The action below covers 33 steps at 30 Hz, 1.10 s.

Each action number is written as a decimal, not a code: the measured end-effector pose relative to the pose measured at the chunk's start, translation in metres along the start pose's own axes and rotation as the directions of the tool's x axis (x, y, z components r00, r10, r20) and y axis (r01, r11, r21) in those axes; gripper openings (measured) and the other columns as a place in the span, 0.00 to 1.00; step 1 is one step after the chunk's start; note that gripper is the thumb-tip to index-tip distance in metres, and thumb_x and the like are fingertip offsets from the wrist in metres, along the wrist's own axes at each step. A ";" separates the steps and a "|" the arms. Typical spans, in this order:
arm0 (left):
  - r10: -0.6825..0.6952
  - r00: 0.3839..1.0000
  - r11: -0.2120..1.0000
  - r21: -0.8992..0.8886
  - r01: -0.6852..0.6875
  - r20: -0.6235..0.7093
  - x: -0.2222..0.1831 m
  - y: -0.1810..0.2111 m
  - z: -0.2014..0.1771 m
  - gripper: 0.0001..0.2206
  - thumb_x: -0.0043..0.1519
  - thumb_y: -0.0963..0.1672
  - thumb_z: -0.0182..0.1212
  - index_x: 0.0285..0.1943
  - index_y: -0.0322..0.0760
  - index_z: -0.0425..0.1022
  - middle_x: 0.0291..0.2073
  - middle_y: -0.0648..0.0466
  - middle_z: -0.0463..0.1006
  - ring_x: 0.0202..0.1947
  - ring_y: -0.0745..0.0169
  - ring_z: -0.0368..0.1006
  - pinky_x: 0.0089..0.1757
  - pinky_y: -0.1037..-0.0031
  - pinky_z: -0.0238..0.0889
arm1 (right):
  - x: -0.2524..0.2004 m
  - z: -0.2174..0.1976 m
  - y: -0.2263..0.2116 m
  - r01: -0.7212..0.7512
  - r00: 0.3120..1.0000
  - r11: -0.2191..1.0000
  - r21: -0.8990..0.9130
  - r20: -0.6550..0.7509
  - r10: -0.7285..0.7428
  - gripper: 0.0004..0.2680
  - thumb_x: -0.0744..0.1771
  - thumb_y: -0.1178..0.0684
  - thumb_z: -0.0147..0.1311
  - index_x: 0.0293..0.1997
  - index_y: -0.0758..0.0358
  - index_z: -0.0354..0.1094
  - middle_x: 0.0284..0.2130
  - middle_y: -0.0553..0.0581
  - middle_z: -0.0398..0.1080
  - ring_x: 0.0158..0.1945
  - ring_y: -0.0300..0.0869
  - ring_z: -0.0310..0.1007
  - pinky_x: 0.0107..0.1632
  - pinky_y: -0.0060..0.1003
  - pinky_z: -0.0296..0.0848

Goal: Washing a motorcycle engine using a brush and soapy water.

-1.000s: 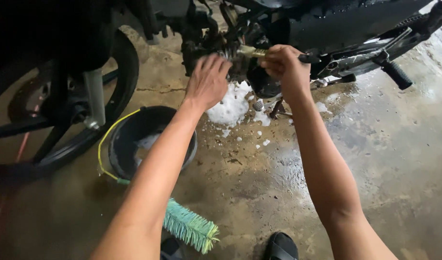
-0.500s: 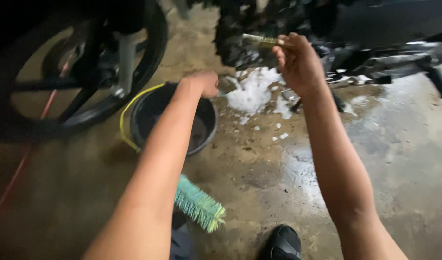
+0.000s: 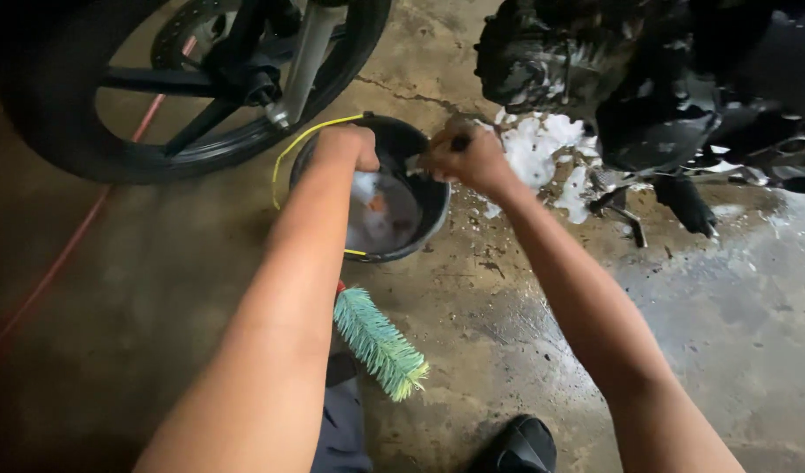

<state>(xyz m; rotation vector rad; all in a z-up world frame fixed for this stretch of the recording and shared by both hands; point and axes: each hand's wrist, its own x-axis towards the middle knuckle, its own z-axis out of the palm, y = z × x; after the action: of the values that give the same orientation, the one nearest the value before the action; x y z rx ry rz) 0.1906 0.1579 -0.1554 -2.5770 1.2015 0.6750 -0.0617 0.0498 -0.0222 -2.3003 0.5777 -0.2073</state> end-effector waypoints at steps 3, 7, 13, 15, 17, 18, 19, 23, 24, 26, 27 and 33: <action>-0.010 1.000 1.000 0.025 0.011 -0.006 -0.001 -0.006 0.011 0.32 0.51 0.60 0.53 0.57 0.43 0.81 0.58 0.49 0.79 0.61 0.47 0.73 0.54 0.46 0.70 | 0.036 0.060 0.061 0.094 0.996 0.978 -0.186 0.010 -0.094 0.07 0.61 0.41 0.61 0.39 0.34 0.81 0.30 0.58 0.77 0.34 0.60 0.79 0.40 0.55 0.80; -0.023 1.000 0.999 -0.023 0.024 0.017 -0.041 0.008 -0.012 0.29 0.53 0.55 0.54 0.59 0.41 0.80 0.61 0.48 0.78 0.64 0.47 0.71 0.57 0.47 0.67 | 0.062 0.116 0.091 0.054 0.984 0.970 -0.238 0.178 -0.011 0.06 0.60 0.41 0.59 0.37 0.37 0.79 0.35 0.51 0.79 0.40 0.58 0.80 0.46 0.57 0.79; 0.002 1.000 1.000 -0.003 -0.002 0.002 -0.030 0.010 0.007 0.21 0.56 0.48 0.51 0.54 0.38 0.82 0.54 0.45 0.82 0.61 0.46 0.74 0.55 0.48 0.69 | 0.093 0.188 0.133 0.100 0.964 0.839 -0.534 0.262 0.052 0.07 0.62 0.56 0.55 0.38 0.66 0.77 0.27 0.69 0.77 0.33 0.68 0.79 0.31 0.63 0.79; -0.001 1.000 1.000 -0.004 0.001 -0.017 -0.028 0.012 0.013 0.20 0.57 0.46 0.51 0.54 0.39 0.82 0.53 0.47 0.83 0.59 0.49 0.76 0.54 0.48 0.70 | 0.100 0.221 0.156 0.159 0.944 0.771 -0.617 0.323 0.063 0.06 0.62 0.56 0.56 0.37 0.67 0.76 0.25 0.66 0.77 0.32 0.65 0.80 0.29 0.62 0.79; 0.003 0.997 1.000 0.031 -0.001 -0.079 -0.037 0.009 0.022 0.19 0.59 0.45 0.48 0.52 0.40 0.83 0.50 0.50 0.84 0.57 0.51 0.78 0.51 0.53 0.73 | 0.072 0.172 0.078 0.069 0.949 0.854 -0.516 0.299 0.104 0.07 0.62 0.56 0.59 0.34 0.69 0.77 0.24 0.67 0.76 0.32 0.66 0.80 0.28 0.60 0.79; 0.011 0.990 0.998 0.066 -0.002 -0.138 -0.042 0.007 0.026 0.18 0.61 0.44 0.45 0.49 0.40 0.85 0.48 0.53 0.86 0.55 0.53 0.80 0.49 0.59 0.76 | 0.057 0.147 0.039 -0.025 0.948 0.915 -0.404 0.282 0.150 0.07 0.62 0.55 0.62 0.32 0.71 0.77 0.23 0.68 0.76 0.31 0.66 0.79 0.28 0.59 0.80; 0.010 0.990 0.998 0.069 -0.001 -0.137 -0.036 0.005 0.024 0.18 0.61 0.44 0.45 0.49 0.40 0.85 0.48 0.53 0.86 0.55 0.53 0.80 0.49 0.59 0.76 | 0.061 0.154 0.040 -0.025 0.948 0.916 -0.400 0.282 0.149 0.07 0.62 0.55 0.62 0.32 0.71 0.77 0.23 0.68 0.76 0.31 0.66 0.79 0.28 0.59 0.80; -0.046 0.997 0.997 -0.053 0.050 0.064 -0.031 -0.002 0.015 0.21 0.62 0.46 0.48 0.58 0.34 0.80 0.56 0.43 0.81 0.62 0.44 0.73 0.56 0.47 0.70 | 0.085 0.185 0.073 0.108 0.984 0.767 -0.632 0.178 0.008 0.05 0.65 0.48 0.57 0.31 0.49 0.76 0.22 0.46 0.73 0.28 0.40 0.76 0.33 0.39 0.65; -0.065 0.996 0.993 -0.098 0.072 0.068 -0.036 -0.002 0.016 0.22 0.62 0.47 0.49 0.60 0.33 0.79 0.56 0.42 0.81 0.62 0.44 0.74 0.57 0.48 0.69 | 0.090 0.195 0.089 -0.140 0.990 0.990 0.015 0.026 0.140 0.09 0.63 0.49 0.57 0.20 0.58 0.74 0.14 0.56 0.70 0.19 0.50 0.73 0.24 0.52 0.54; -0.063 0.993 0.996 -0.053 0.068 0.103 -0.037 0.003 0.007 0.21 0.62 0.47 0.47 0.58 0.33 0.80 0.56 0.43 0.81 0.61 0.44 0.74 0.55 0.47 0.70 | 0.092 0.203 0.087 -0.185 0.980 0.909 0.374 -0.003 0.200 0.05 0.63 0.53 0.60 0.27 0.60 0.77 0.19 0.58 0.73 0.23 0.47 0.74 0.25 0.46 0.65; -0.062 0.988 0.998 -0.009 0.064 0.140 -0.038 0.004 0.003 0.21 0.63 0.47 0.45 0.55 0.34 0.81 0.56 0.44 0.81 0.61 0.44 0.74 0.53 0.45 0.71 | 0.092 0.208 0.086 -0.191 0.964 0.704 0.684 -0.006 0.267 0.03 0.63 0.57 0.63 0.34 0.62 0.79 0.25 0.61 0.76 0.28 0.44 0.75 0.25 0.41 0.76; -0.040 0.986 0.989 -0.133 0.061 0.160 -0.043 0.004 -0.005 0.22 0.63 0.47 0.44 0.59 0.34 0.79 0.60 0.44 0.77 0.63 0.43 0.72 0.53 0.45 0.72 | 0.083 0.197 0.084 -0.337 0.941 0.927 0.163 0.086 0.327 0.12 0.62 0.40 0.58 0.28 0.56 0.81 0.20 0.60 0.75 0.29 0.54 0.80 0.29 0.57 0.65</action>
<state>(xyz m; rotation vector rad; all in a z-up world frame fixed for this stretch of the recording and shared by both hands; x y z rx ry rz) 0.1650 0.1825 -0.1302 -2.5960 1.0715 0.9619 0.0446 0.0831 -0.2233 -1.9951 0.8722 -0.0260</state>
